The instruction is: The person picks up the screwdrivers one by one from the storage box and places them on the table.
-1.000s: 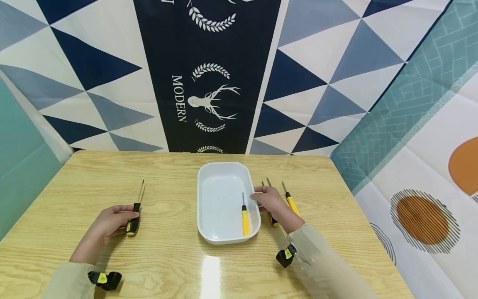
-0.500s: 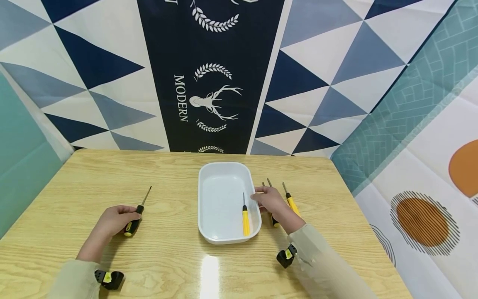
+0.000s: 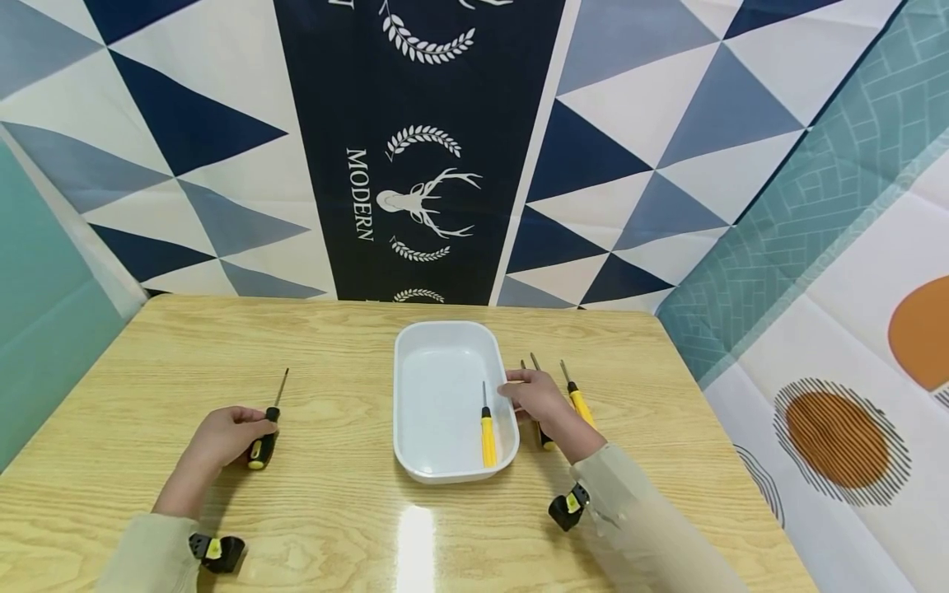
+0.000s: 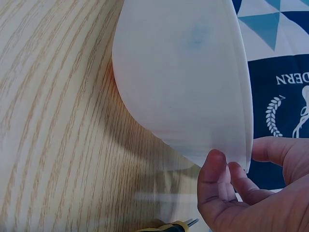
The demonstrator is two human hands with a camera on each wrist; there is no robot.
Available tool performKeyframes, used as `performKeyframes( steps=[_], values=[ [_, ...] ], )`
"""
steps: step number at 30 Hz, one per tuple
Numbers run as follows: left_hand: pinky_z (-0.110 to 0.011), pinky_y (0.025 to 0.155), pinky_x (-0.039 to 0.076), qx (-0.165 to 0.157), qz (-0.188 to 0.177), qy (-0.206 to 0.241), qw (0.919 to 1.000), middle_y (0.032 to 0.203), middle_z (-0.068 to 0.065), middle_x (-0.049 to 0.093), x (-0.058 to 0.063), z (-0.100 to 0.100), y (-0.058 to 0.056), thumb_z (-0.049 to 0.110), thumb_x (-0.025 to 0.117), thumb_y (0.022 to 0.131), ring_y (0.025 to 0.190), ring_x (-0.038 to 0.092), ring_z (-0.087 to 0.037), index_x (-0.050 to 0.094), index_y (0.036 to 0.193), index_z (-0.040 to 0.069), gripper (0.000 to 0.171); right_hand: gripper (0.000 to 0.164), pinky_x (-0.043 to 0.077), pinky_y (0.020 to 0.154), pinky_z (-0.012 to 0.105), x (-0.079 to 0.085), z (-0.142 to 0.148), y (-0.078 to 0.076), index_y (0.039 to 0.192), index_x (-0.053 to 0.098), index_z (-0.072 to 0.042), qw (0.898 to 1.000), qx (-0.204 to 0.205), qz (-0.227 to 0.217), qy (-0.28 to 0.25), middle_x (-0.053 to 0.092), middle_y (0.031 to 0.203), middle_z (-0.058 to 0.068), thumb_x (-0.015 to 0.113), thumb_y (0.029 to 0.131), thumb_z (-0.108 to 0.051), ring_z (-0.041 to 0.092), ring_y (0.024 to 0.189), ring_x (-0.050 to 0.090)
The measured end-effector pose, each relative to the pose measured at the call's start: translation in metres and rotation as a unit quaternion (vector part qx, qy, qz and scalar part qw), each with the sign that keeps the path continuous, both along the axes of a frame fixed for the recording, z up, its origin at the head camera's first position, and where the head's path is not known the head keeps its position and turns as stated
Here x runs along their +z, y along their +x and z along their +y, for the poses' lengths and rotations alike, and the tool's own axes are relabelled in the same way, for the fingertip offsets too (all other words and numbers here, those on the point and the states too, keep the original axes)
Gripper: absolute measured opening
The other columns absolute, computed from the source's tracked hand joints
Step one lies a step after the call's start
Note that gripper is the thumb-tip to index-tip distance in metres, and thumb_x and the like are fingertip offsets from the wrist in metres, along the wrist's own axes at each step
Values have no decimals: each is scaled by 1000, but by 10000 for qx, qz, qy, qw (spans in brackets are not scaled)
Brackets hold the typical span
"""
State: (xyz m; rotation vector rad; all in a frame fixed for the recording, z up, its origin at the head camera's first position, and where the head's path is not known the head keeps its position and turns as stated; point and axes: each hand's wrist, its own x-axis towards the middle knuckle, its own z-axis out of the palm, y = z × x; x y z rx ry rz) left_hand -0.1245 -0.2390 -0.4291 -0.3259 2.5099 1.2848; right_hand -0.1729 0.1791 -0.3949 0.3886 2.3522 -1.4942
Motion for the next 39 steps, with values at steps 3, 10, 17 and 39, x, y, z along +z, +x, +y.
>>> performKeyframes(
  steps=[3, 10, 17, 39],
  values=[
    [-29, 58, 48, 19, 3, 37, 10000, 91, -12, 58, 1, 0, 1, 30, 56, 90, 71, 54, -16, 50, 120, -10, 50, 40, 54, 63, 29, -1, 1, 0, 130, 49, -1, 10000, 9, 14, -14, 62, 110, 19, 56, 92, -14, 19, 81, 64],
    [-28, 59, 50, 42, -13, 112, 9999, 88, -9, 58, 2, 1, 1, 29, 55, 90, 70, 54, -15, 51, 118, -10, 49, 40, 54, 63, 29, -2, 2, -1, 130, 50, -1, 10000, 9, 12, -52, 63, 109, 19, 56, 92, -14, 19, 80, 64],
    [-30, 65, 54, 63, -86, 266, 9996, 97, -12, 57, 2, -1, 1, 30, 54, 92, 77, 56, -16, 49, 120, -10, 50, 41, 53, 61, 28, -2, 3, -1, 130, 50, -2, 10000, 0, -11, -76, 64, 108, 18, 57, 92, -14, 19, 79, 65],
    [-28, 64, 54, 156, -21, 225, 9996, 96, -15, 58, 7, -2, 1, 31, 57, 90, 76, 55, -15, 45, 122, -13, 56, 41, 55, 63, 29, 1, 1, 1, 129, 51, -2, 10000, -9, -32, -94, 65, 106, 17, 57, 91, -15, 18, 77, 65]
  ],
)
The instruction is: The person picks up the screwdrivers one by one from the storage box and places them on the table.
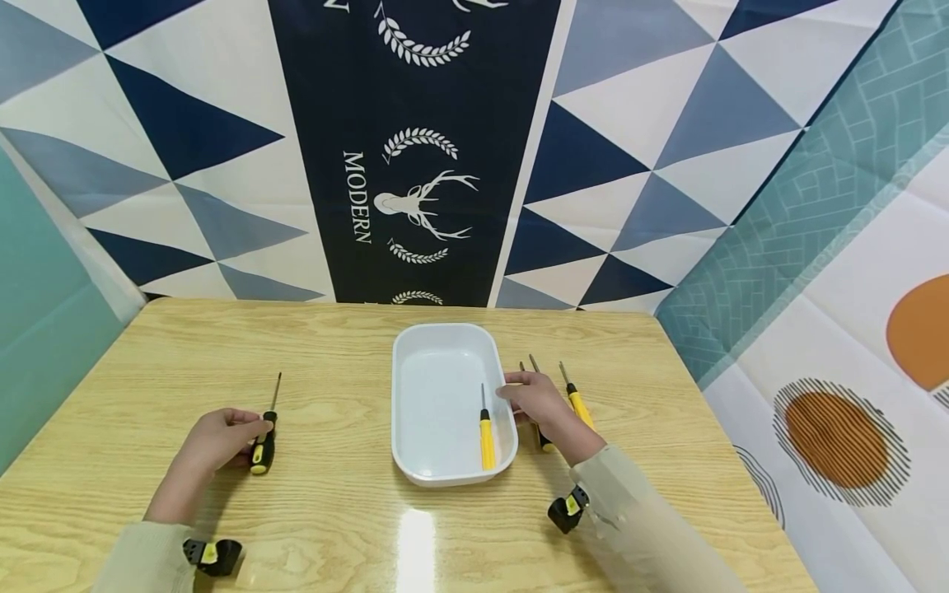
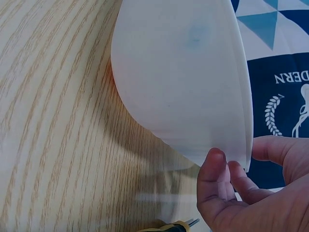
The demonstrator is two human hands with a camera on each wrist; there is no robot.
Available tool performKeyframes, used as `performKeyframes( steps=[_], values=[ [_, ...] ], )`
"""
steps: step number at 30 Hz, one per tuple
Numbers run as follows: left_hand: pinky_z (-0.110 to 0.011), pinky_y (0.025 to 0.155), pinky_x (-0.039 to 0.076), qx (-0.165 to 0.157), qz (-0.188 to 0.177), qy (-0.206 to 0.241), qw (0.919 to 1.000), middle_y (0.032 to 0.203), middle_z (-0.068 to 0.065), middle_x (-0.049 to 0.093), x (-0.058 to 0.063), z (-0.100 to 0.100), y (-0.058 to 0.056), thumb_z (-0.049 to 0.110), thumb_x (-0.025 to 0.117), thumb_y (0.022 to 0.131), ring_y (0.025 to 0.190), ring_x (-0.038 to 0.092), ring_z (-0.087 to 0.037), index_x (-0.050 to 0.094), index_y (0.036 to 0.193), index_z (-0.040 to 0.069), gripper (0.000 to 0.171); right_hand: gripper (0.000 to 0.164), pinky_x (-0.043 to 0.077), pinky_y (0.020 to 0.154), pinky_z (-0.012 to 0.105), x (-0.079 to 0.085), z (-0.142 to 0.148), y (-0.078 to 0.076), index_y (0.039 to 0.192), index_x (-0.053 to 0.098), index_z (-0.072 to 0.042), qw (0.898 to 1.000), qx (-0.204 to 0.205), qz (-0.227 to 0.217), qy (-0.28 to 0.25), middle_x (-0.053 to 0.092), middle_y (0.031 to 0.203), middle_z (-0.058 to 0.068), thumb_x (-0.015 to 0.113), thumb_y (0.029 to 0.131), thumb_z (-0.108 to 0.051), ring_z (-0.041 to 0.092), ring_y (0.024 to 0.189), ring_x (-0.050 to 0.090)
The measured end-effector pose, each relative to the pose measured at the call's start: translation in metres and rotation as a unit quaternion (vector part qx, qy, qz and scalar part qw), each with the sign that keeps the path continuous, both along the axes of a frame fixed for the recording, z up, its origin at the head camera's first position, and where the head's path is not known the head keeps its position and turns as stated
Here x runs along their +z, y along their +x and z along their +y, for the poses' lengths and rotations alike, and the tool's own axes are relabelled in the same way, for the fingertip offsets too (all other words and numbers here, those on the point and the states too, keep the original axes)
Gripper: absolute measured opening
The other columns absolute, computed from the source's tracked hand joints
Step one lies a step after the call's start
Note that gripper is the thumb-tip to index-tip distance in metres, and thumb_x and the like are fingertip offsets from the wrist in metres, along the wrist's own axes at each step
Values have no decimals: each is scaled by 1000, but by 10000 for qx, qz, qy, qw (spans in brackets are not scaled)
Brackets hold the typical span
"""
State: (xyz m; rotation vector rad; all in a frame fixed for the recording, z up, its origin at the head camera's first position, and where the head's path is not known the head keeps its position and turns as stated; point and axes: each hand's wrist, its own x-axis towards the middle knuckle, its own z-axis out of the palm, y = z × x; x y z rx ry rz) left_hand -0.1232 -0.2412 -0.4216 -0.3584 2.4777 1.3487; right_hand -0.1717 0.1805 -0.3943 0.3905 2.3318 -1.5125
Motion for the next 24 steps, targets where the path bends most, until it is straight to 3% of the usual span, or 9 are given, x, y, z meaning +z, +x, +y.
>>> performKeyframes(
  steps=[9, 16, 24],
  values=[
    [-28, 61, 50, -163, 132, -148, 9997, 101, -18, 56, 9, 1, 1, 36, 55, 92, 72, 53, -16, 40, 128, -12, 62, 40, 55, 63, 29, 0, 1, 0, 129, 50, -1, 10000, 45, 51, -47, 65, 106, 18, 57, 92, -15, 20, 79, 66],
    [-30, 60, 47, -212, 185, -149, 9995, 87, -10, 54, 12, 6, 0, 38, 53, 93, 69, 51, -16, 38, 130, -11, 63, 40, 55, 64, 30, -1, 1, 0, 129, 51, -1, 9999, 63, 72, -82, 64, 108, 19, 57, 92, -15, 21, 82, 66],
    [-27, 62, 48, -257, 283, 145, 9992, 82, -4, 50, 13, 8, -1, 34, 53, 94, 66, 47, -13, 37, 132, -10, 60, 40, 55, 63, 29, -1, 1, 0, 129, 51, -2, 9999, 46, 78, -47, 65, 107, 18, 57, 92, -15, 19, 79, 66]
  ],
)
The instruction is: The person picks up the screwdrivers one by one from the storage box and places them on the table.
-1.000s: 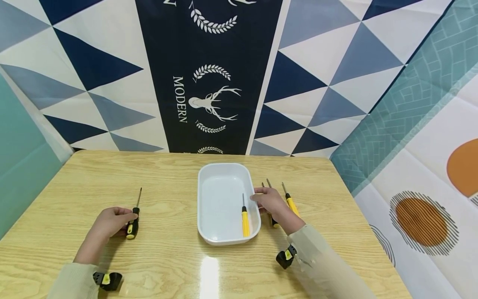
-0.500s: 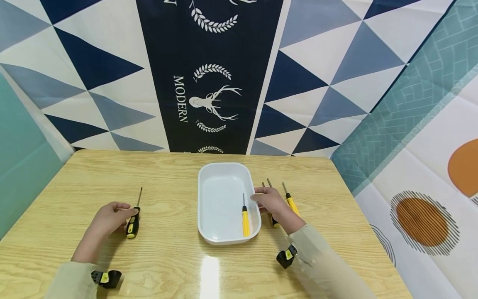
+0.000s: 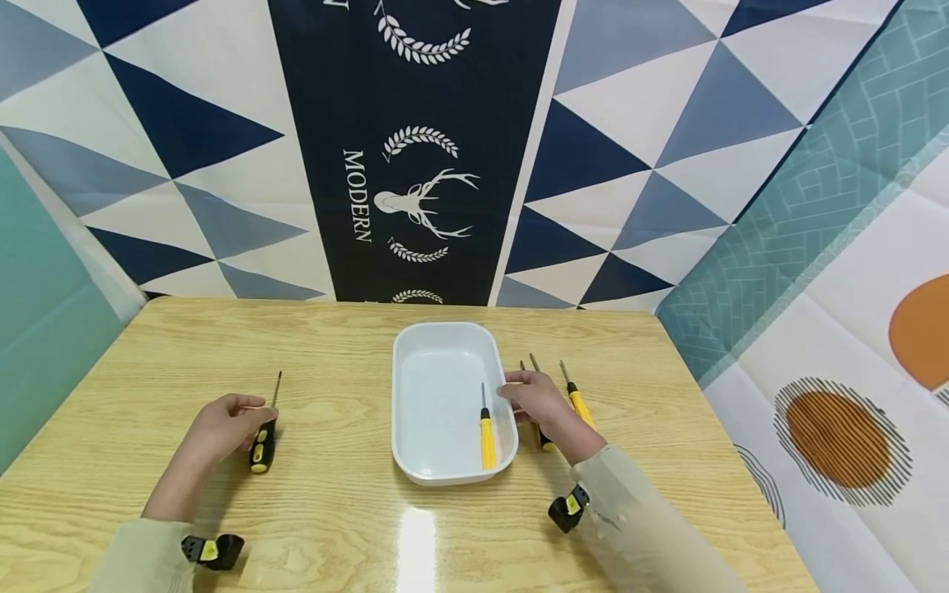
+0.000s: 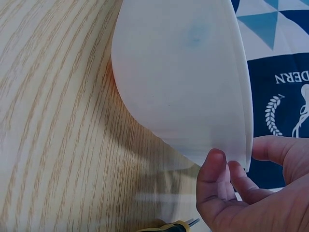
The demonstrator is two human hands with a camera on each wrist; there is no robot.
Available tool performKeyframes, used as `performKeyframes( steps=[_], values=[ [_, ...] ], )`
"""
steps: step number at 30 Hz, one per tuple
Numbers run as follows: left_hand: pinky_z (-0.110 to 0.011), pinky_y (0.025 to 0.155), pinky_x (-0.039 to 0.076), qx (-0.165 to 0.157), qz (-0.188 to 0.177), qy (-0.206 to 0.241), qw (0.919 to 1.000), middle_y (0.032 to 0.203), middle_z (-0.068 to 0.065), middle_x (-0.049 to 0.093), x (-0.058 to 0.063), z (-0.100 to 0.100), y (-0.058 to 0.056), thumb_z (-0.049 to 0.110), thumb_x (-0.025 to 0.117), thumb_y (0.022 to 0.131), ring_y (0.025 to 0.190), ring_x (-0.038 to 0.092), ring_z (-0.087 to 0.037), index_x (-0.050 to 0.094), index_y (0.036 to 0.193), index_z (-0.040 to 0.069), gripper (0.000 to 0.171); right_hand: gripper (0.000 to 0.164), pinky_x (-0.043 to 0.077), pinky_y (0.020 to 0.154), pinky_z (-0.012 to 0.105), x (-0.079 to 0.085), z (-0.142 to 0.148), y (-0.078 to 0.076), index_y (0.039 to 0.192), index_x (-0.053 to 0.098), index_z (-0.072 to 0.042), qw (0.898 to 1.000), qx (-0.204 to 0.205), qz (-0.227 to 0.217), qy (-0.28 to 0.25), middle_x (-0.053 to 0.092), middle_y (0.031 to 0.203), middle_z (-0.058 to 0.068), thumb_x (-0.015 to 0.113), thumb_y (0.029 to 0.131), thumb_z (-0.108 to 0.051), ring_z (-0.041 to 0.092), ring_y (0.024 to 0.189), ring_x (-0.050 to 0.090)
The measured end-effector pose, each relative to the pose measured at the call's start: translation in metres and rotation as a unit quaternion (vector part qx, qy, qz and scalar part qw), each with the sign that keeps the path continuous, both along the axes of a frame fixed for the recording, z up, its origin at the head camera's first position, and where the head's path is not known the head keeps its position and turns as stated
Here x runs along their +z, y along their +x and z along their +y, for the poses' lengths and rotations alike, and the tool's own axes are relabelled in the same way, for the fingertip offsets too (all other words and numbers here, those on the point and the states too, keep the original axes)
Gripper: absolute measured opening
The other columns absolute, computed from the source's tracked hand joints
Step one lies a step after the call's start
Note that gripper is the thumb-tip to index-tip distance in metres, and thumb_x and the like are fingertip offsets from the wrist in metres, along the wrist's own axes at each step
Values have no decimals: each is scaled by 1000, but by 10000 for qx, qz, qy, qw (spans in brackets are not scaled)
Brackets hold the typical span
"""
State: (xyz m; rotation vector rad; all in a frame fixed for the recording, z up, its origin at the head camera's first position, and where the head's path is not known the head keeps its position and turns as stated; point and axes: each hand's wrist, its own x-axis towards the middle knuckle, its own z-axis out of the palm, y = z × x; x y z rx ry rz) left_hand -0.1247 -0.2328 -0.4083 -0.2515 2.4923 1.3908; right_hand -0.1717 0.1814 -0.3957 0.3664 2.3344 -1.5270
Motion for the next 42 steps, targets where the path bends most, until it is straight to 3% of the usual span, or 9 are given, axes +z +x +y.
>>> performKeyframes(
  steps=[5, 9, 13, 19, 27, 35, 42],
  values=[
    [-27, 63, 47, -52, -30, 263, 9996, 88, -3, 50, 1, 1, -2, 35, 51, 95, 66, 46, -12, 34, 135, -9, 61, 41, 55, 64, 29, 0, 0, -1, 129, 51, -2, 10000, -30, -52, -2, 64, 107, 17, 57, 91, -15, 19, 78, 65],
    [-33, 76, 54, -75, -19, 275, 9996, 116, -20, 53, 2, 1, -2, 39, 50, 95, 90, 58, -21, 34, 136, -7, 63, 41, 56, 66, 31, 1, -1, 0, 130, 50, -2, 10000, -11, -56, -40, 64, 108, 18, 57, 92, -15, 21, 81, 66],
    [-37, 83, 54, -87, 44, 284, 9996, 128, -26, 47, 2, 2, -1, 40, 49, 95, 109, 55, -33, 34, 137, -6, 64, 41, 56, 66, 32, 3, -1, 0, 131, 50, -1, 10000, 12, -43, -44, 63, 109, 19, 57, 92, -15, 24, 84, 66],
    [-33, 83, 55, -160, 299, 462, 9984, 122, -20, 49, 6, 4, 0, 40, 50, 95, 102, 59, -22, 33, 138, -6, 65, 42, 56, 65, 30, 3, -1, 0, 131, 50, -2, 10000, 8, -68, 27, 64, 108, 18, 57, 92, -16, 21, 81, 66],
    [-22, 83, 55, -319, 797, 1154, 9896, 118, -13, 50, 4, 10, 0, 29, 55, 94, 90, 56, 5, 32, 136, -8, 61, 40, 55, 63, 29, 1, -1, -1, 130, 50, -2, 9999, -21, -93, 47, 65, 105, 17, 56, 92, -14, 17, 75, 65],
    [-11, 78, 49, -486, 1237, 923, 9868, 128, -22, 47, 3, 20, 0, 30, 61, 91, 91, 51, 12, 39, 133, -4, 58, 40, 54, 62, 29, 0, 0, -1, 130, 50, -2, 10000, -27, -50, 21, 65, 102, 17, 56, 92, -14, 17, 73, 64],
    [-11, 78, 50, -535, 1467, 1005, 9826, 125, -23, 49, 4, 28, -2, 25, 62, 91, 92, 52, 11, 42, 130, -4, 53, 40, 54, 62, 29, 0, 0, -1, 130, 50, -2, 10000, -11, -40, 21, 65, 102, 17, 56, 92, -14, 17, 74, 63]
  ],
)
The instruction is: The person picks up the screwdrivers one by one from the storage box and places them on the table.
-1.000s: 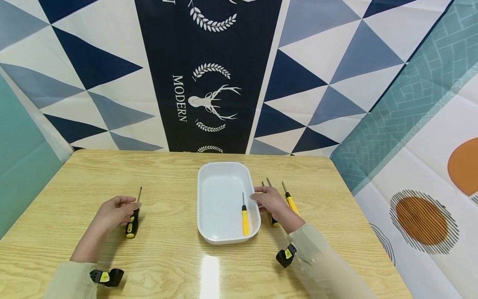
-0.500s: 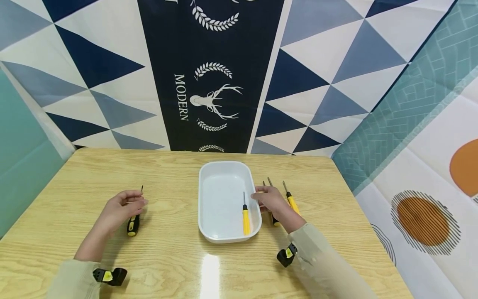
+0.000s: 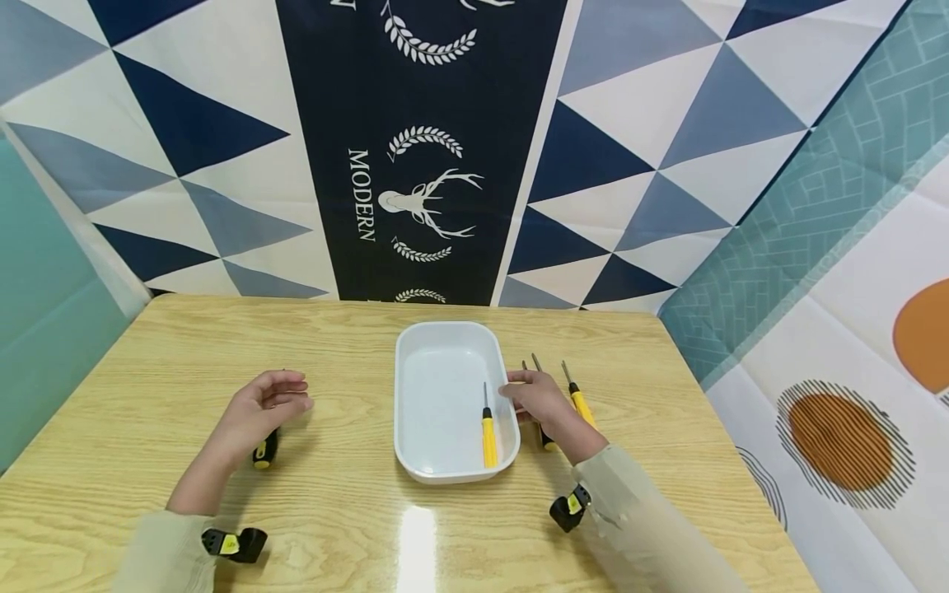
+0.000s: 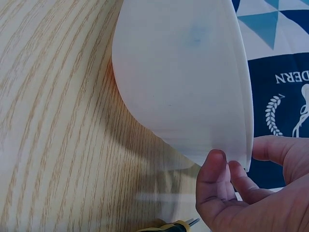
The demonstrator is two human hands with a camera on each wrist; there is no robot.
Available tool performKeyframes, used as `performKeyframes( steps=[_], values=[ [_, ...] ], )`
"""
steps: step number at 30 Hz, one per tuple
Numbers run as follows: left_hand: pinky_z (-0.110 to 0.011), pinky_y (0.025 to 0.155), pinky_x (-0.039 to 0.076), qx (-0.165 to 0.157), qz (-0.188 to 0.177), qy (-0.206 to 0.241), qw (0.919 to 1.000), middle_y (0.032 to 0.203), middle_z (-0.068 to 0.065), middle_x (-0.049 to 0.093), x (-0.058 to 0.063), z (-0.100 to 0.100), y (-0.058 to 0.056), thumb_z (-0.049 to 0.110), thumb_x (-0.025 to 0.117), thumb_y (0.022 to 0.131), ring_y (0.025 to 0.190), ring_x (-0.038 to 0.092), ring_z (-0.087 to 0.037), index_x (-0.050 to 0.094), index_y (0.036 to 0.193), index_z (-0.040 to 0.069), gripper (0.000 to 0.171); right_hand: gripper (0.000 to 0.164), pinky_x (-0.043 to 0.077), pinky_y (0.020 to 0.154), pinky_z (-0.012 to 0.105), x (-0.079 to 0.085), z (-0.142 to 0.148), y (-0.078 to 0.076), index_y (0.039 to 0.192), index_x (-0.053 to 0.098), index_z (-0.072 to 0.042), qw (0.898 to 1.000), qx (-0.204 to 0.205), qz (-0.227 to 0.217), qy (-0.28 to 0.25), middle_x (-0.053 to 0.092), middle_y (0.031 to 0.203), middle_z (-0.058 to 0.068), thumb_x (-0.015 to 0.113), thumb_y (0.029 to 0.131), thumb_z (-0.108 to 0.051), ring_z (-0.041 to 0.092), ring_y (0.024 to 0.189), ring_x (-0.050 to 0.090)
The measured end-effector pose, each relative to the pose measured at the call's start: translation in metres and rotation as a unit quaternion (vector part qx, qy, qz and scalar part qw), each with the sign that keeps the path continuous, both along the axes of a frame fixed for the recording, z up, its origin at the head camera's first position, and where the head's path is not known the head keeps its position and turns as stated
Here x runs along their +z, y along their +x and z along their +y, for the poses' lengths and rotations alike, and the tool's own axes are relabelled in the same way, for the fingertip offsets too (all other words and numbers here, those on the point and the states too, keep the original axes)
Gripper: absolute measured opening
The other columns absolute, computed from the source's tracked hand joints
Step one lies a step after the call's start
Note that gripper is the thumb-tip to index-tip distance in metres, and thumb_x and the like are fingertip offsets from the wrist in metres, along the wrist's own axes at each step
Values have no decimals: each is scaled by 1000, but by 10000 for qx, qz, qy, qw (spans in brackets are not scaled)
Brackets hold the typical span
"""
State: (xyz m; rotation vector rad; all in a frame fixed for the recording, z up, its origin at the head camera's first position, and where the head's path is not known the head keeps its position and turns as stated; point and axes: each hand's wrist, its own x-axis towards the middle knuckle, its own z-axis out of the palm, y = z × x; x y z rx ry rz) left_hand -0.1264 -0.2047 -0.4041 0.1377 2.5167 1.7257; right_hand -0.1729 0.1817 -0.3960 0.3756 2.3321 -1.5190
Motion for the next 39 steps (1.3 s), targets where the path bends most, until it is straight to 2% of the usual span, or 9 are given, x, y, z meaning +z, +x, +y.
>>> performKeyframes(
  steps=[8, 22, 27, 35, 39],
  values=[
    [-12, 79, 51, 60, 113, 140, 9998, 116, -12, 55, 1, 9, -4, 25, 65, 88, 94, 53, 7, 45, 127, -4, 53, 39, 54, 61, 28, 0, 0, 1, 128, 51, -1, 10000, -17, -14, 15, 66, 101, 17, 57, 92, -14, 16, 73, 63],
    [-10, 81, 48, -24, 250, 205, 9995, 121, -22, 53, 6, 32, -13, 23, 68, 86, 94, 55, 5, 50, 123, 1, 47, 40, 55, 62, 29, 0, -1, 1, 129, 51, -1, 10000, 23, 22, 13, 65, 101, 17, 57, 92, -14, 17, 74, 64],
    [-12, 83, 49, -129, 261, 274, 9992, 121, -21, 53, 9, 43, -16, 21, 69, 86, 98, 56, -3, 50, 123, 2, 46, 40, 54, 62, 28, 0, -1, 0, 129, 51, -1, 10000, 6, 8, 37, 65, 102, 17, 57, 92, -14, 17, 75, 63],
    [-15, 82, 51, -393, 254, 504, 9976, 121, -22, 54, 15, 62, -19, 19, 69, 85, 108, 56, -27, 51, 123, 1, 46, 40, 54, 61, 28, -1, 0, 0, 129, 51, -1, 10000, 20, 32, -16, 65, 101, 17, 56, 92, -14, 16, 73, 63],
    [-16, 82, 51, -495, 137, 696, 9963, 121, -23, 53, 16, 72, -23, 15, 69, 85, 110, 54, -31, 49, 124, 1, 47, 40, 54, 61, 28, -1, 0, 0, 129, 51, -1, 10000, 13, 25, -23, 65, 101, 17, 56, 92, -14, 16, 73, 63]
  ],
)
